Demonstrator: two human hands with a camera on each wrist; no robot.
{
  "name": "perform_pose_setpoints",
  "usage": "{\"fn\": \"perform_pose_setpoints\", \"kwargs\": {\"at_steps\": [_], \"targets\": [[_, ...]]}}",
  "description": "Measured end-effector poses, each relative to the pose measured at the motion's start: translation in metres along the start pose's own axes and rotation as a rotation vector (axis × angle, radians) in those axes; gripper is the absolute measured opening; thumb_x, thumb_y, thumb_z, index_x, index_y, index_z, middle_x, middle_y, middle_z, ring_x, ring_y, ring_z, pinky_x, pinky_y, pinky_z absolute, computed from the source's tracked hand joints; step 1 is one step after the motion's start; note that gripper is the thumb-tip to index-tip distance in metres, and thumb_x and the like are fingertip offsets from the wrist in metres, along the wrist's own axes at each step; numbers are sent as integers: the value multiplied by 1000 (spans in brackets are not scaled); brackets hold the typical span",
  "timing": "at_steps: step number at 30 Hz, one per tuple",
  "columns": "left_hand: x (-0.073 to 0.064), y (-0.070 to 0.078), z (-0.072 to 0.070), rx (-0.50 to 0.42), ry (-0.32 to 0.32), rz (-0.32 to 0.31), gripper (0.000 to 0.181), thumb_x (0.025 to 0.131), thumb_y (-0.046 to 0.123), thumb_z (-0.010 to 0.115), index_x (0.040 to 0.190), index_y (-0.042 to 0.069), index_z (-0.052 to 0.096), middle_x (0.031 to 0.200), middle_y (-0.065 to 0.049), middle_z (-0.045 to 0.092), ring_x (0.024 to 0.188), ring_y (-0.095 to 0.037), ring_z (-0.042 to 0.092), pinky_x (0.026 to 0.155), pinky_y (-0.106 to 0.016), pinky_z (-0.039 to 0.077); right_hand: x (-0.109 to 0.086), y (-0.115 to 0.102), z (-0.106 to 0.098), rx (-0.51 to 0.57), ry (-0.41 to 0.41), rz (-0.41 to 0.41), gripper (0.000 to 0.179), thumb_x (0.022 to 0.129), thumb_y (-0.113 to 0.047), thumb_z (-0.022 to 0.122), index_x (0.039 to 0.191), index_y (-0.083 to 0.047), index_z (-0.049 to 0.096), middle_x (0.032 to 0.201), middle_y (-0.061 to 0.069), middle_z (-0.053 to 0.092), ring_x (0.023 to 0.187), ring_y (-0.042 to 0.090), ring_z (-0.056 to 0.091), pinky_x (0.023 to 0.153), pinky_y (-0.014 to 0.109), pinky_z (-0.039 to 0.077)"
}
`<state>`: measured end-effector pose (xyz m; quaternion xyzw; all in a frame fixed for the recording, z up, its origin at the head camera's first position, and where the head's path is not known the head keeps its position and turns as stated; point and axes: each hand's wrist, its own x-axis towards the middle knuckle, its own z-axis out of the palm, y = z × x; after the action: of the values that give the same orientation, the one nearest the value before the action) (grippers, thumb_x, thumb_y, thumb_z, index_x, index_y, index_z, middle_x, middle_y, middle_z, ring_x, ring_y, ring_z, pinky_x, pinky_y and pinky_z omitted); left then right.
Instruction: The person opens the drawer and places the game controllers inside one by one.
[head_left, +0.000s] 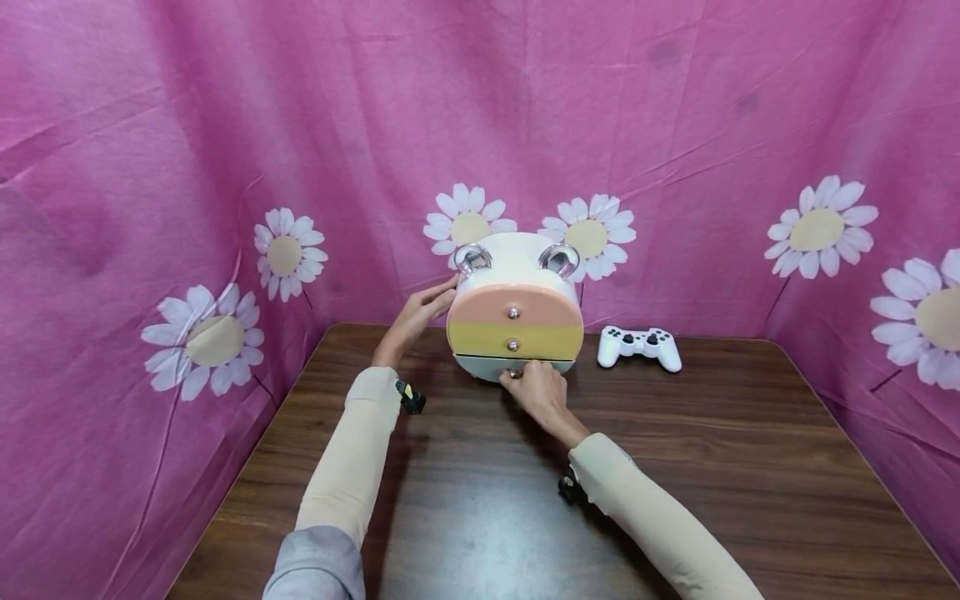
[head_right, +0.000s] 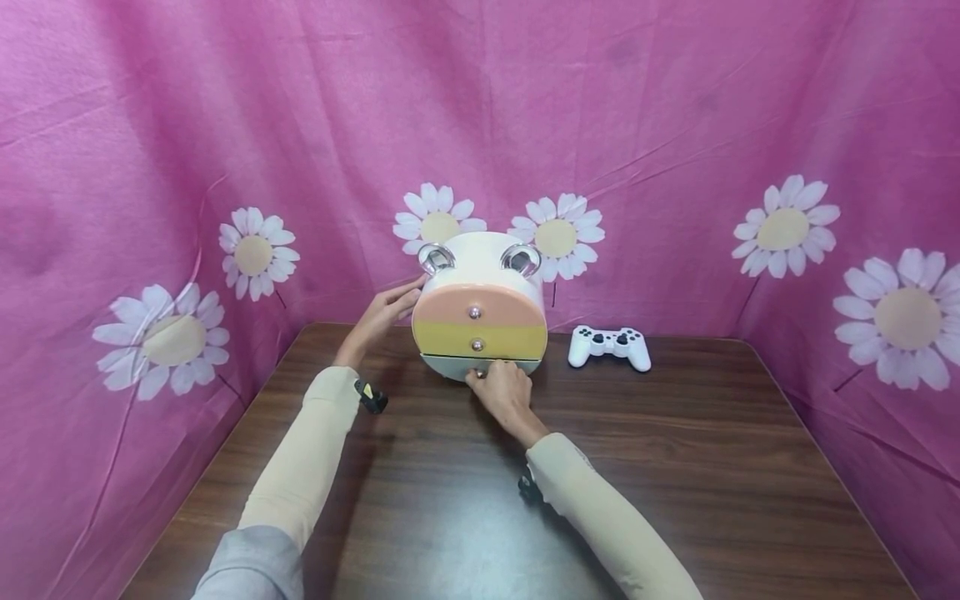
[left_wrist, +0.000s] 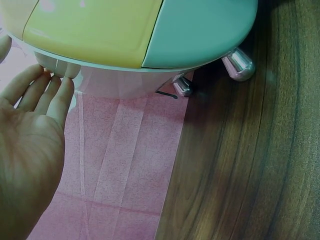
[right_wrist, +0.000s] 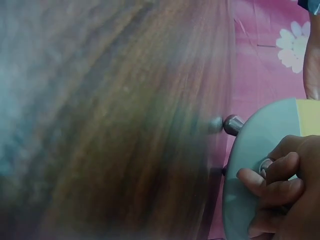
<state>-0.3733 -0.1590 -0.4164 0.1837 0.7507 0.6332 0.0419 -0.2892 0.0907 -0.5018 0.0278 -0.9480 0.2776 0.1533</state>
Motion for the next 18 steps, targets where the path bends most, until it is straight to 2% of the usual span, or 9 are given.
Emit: {"fn": "perform_pose_setpoints", "kwargs": {"at_steps": [4, 9, 13, 18], "targets": [[-1, 0, 0, 30, -1, -7, 55, 109, 46, 60, 160, 29, 50, 169, 8, 43, 156, -17, 43, 131, -40, 35, -6, -1, -4, 4, -11, -14, 56, 90, -41, 76, 48, -20, 44, 51, 1, 53, 52, 26, 58, 48, 46, 52], [-1, 0, -1, 35, -1, 3, 55, 109, 46, 59, 160, 29, 49, 170, 8, 43, 156, -18, 43, 131, -42, 36, -16, -3, -6, -13, -13, -13, 57, 90, -43, 76, 46, -21, 46, 52, 2, 57, 57, 31, 65, 52, 49, 54], [-2, -2, -1, 29, -8, 13, 53, 109, 46, 60, 159, 30, 51, 168, 11, 45, 155, -15, 43, 129, -37, 38, -25, -5, -9, -18, -22, -9, 57, 90, -44, 76, 46, -21, 48, 53, 2, 59, 56, 30, 65, 50, 47, 53], [-2, -3, -1, 4, -7, 17, 53, 109, 44, 60, 159, 26, 52, 168, 11, 45, 155, -14, 44, 128, -34, 40, -36, -7, -14, -6, -35, -29, 59, 91, -42, 76, 45, -23, 43, 46, -5, 50, 51, 23, 60, 46, 41, 47]]}}
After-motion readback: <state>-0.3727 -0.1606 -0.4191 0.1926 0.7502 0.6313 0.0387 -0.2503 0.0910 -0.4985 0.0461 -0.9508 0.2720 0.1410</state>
